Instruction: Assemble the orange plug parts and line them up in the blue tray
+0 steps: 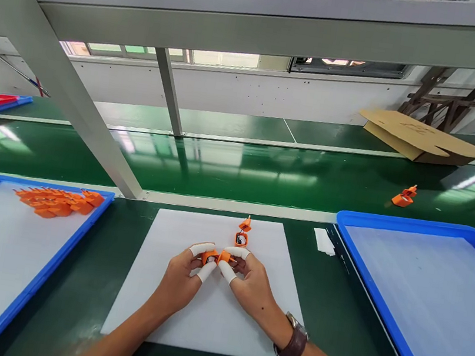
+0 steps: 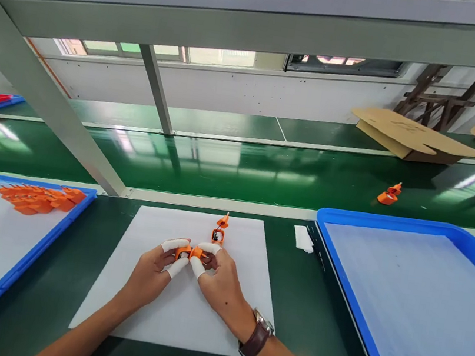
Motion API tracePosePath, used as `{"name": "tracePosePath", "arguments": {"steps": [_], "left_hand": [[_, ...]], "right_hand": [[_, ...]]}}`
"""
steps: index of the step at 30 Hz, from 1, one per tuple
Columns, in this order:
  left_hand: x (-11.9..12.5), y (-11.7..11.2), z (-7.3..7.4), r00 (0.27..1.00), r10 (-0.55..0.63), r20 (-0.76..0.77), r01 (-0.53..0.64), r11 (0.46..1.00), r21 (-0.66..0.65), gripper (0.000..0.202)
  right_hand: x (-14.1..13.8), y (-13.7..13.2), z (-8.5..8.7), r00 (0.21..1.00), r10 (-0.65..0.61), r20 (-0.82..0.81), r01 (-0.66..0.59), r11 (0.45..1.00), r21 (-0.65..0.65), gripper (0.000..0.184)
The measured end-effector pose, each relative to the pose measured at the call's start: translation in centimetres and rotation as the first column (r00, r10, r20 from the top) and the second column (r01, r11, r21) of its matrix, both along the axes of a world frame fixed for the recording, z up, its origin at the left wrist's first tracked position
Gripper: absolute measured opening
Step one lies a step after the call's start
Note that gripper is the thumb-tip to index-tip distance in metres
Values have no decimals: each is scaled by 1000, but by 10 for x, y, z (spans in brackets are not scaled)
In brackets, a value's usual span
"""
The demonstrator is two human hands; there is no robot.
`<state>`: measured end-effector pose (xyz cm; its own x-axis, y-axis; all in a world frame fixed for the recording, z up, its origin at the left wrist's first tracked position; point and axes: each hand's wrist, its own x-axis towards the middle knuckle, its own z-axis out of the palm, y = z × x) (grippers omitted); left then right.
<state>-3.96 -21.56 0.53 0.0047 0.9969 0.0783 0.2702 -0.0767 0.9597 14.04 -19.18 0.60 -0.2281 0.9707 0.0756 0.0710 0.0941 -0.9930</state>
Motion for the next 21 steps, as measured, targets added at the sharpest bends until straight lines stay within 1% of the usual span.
{"name": "tracePosePath", "arguments": {"steps": [4, 7, 11, 13, 14, 16, 18, 20, 21], "left_hand": [[-2, 0, -2, 998, 2, 55, -1, 1000, -22, 30], [-3, -1, -1, 997, -2, 79, 5, 999, -34, 30], [-2, -2, 11, 987, -60, 152, 70, 996, -62, 46], [-3, -3, 17, 975, -91, 205, 109, 991, -79, 49], [-3, -3, 18, 969, -99, 227, 121, 989, -84, 49], [-5, -3, 18, 962, -91, 257, 118, 989, -90, 45], [-7, -1, 13, 966, -63, 251, 85, 993, -77, 43], [-9, 1, 8, 980, -50, 193, 52, 999, -6, 40], [-10, 1, 5, 987, -54, 148, 48, 998, 46, 38]], "right_hand": [[-1, -4, -3, 999, 40, -1, -40, 997, 64, 23], [-2, -5, -5, 999, 49, -24, -48, 998, 44, 23], [0, -2, -3, 997, 15, -80, -18, 999, -40, 25], [2, -1, 0, 996, -7, -88, 5, 1000, -26, 26], [3, -1, 1, 997, -19, -80, 20, 1000, 10, 25], [6, -2, 2, 999, -25, -26, 28, 991, 131, 23], [8, -3, 3, 998, 1, 58, -17, 961, 276, 22], [9, -5, 4, 991, 40, 125, -85, 924, 374, 25], [10, -5, 4, 989, 53, 141, -105, 913, 394, 27]]}}
